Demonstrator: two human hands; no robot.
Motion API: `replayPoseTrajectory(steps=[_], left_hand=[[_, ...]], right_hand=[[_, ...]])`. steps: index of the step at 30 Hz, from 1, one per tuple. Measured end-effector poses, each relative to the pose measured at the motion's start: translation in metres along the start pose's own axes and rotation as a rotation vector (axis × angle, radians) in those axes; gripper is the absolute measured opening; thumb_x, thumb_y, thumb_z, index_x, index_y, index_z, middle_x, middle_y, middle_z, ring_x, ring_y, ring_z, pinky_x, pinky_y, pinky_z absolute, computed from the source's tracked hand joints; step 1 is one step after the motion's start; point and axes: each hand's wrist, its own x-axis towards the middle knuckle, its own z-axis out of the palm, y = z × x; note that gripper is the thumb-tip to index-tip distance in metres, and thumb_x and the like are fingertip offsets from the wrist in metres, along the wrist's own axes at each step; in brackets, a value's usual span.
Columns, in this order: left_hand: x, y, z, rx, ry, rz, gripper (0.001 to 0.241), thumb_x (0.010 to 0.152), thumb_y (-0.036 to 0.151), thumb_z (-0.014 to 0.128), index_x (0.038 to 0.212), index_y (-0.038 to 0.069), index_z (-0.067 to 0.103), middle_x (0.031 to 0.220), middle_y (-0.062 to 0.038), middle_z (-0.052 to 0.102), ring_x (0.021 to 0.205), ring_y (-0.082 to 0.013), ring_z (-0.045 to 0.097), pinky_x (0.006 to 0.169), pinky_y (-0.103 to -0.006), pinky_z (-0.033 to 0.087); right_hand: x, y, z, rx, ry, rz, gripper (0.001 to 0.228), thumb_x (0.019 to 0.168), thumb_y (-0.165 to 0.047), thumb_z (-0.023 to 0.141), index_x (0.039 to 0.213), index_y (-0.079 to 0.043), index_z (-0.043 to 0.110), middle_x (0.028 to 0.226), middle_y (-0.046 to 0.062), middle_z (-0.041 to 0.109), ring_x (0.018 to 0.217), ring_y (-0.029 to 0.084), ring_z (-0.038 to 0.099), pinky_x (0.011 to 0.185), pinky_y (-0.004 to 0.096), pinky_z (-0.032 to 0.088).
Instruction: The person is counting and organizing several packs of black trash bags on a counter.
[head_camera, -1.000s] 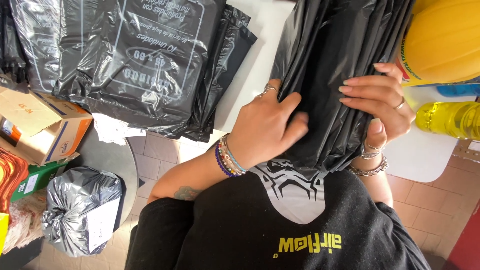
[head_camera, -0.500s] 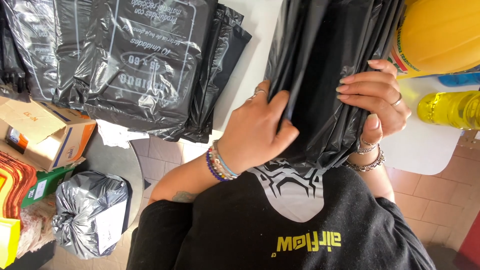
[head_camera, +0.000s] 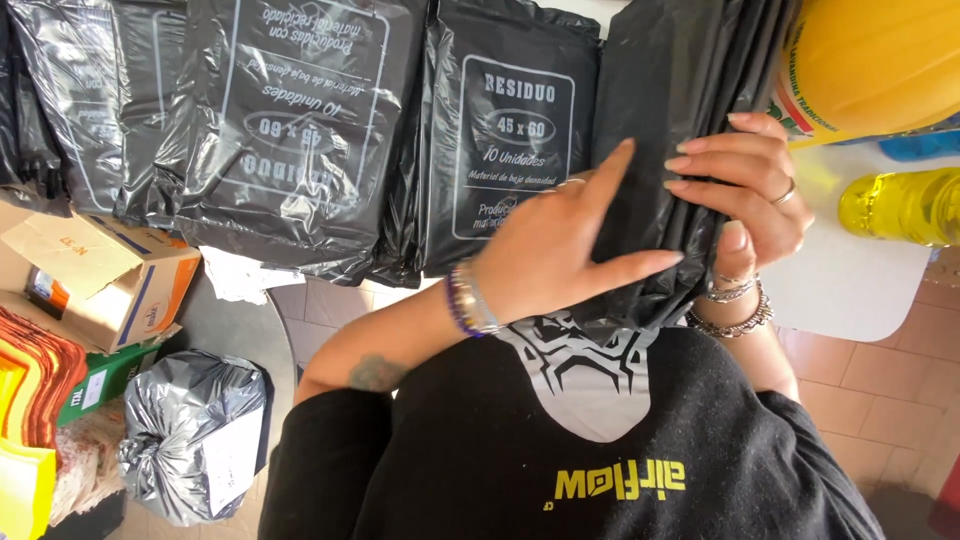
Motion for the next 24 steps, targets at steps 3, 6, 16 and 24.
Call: replayPoseTrajectory(steps=[3, 6, 16, 24], left_hand=[[0.006, -0.002, 0.013, -0.002, -0.015, -0.020, 0.099, 0.090, 0.072, 0.034, 0.158, 0.000, 0.024, 0.105, -0.025, 0.069, 0.079, -0.0421, 0.073, 0.062, -0.0493, 0.058], [0.005, -0.007, 0.014, -0.058, -0.060, -0.006, 0.091, 0.096, 0.065, 0.035, 0.160, 0.003, 0.019, 0.111, -0.023, 0.068, 0.085, -0.0412, 0.072, 0.069, -0.0481, 0.057], [-0.005, -0.021, 0.016, -0.234, -0.085, 0.121, 0.084, 0.103, 0.013, 0.050, 0.167, 0.032, -0.002, 0.121, -0.013, 0.066, 0.080, -0.0219, 0.067, 0.074, -0.0322, 0.058], [-0.022, 0.021, -0.010, 0.424, 0.499, 0.189, 0.013, 0.099, 0.011, 0.063, 0.109, 0.004, 0.068, 0.122, -0.015, 0.058, 0.111, -0.0327, 0.054, 0.096, -0.0515, 0.040]], right_hand=[[0.000, 0.001, 0.002, -0.028, 0.017, -0.035, 0.060, 0.111, -0.031, 0.032, 0.084, 0.009, 0.067, 0.090, 0.023, 0.066, 0.086, 0.041, 0.065, 0.094, 0.059, 0.048], [0.000, 0.004, 0.000, -0.035, 0.018, -0.053, 0.059, 0.111, -0.031, 0.033, 0.083, 0.008, 0.066, 0.088, 0.022, 0.065, 0.086, 0.039, 0.065, 0.091, 0.058, 0.049], [0.007, -0.003, -0.006, -0.016, -0.143, 0.008, 0.073, 0.110, -0.037, 0.024, 0.078, 0.008, 0.072, 0.086, 0.019, 0.067, 0.089, 0.035, 0.056, 0.100, 0.057, 0.039], [0.009, -0.012, -0.005, -0.026, -0.043, 0.054, 0.066, 0.111, -0.035, 0.028, 0.075, 0.005, 0.066, 0.083, 0.018, 0.062, 0.081, 0.037, 0.060, 0.097, 0.057, 0.042]])
